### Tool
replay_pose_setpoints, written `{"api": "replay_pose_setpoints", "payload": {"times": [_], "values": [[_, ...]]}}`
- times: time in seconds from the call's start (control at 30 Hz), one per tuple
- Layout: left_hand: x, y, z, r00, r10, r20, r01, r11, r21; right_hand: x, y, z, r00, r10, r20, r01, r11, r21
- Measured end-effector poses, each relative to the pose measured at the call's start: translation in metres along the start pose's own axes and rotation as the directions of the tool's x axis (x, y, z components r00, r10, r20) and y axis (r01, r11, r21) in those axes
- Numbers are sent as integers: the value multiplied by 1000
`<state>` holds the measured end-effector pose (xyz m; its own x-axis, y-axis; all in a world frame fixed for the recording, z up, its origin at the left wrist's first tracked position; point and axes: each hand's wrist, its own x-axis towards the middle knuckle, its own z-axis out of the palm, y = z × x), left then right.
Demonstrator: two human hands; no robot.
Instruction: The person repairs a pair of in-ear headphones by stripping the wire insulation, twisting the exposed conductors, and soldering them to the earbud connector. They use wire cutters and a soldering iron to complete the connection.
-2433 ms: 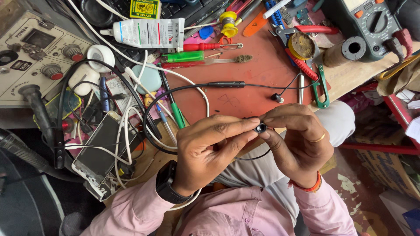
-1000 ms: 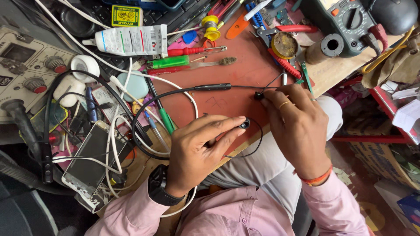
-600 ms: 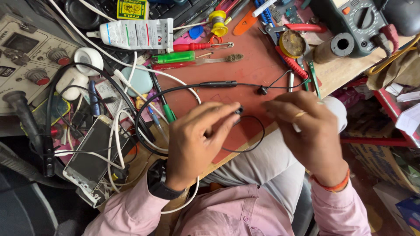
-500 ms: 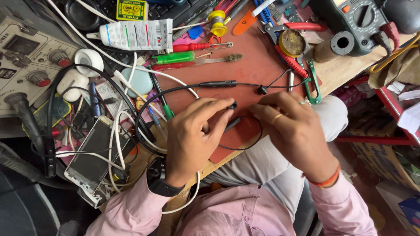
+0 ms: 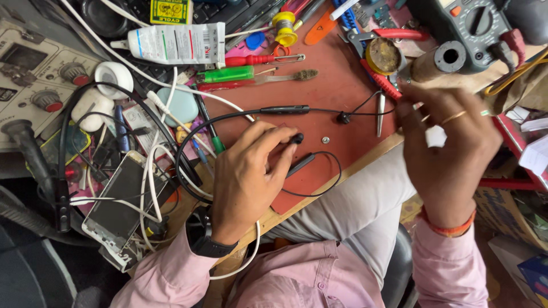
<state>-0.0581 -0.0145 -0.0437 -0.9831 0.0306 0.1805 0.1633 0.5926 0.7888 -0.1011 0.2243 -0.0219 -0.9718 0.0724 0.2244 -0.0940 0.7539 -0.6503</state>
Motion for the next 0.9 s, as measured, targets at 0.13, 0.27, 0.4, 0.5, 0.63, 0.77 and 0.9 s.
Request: {"api": "replay_pose_setpoints", "payload": {"times": [0.13,0.27,0.4,0.5,0.63,0.77,0.9], "values": [[0,2,-3,1000,9,-4,-9,999,-38,18,7,-1,897,-439,-46,391,839,-380],[-1,6,-7,996,72,-61,-73,997,-22,30,8,7,826,-563,6,496,722,-483],[-3,10,-9,998,25,-62,-31,996,-89,37,10,16,835,-547,59,521,752,-404],[-3,12,-10,996,61,-72,-69,991,-112,43,13,23,830,-551,84,543,765,-347],[-6,12,-11,995,63,-77,-72,991,-117,45,12,31,849,-524,67,522,811,-264],[-7,12,-12,995,56,-80,-66,990,-121,50,8,28,818,-573,52,562,778,-281],[-8,14,-14,994,69,-89,-79,991,-108,55,2,29,858,-506,91,508,806,-303]]}}
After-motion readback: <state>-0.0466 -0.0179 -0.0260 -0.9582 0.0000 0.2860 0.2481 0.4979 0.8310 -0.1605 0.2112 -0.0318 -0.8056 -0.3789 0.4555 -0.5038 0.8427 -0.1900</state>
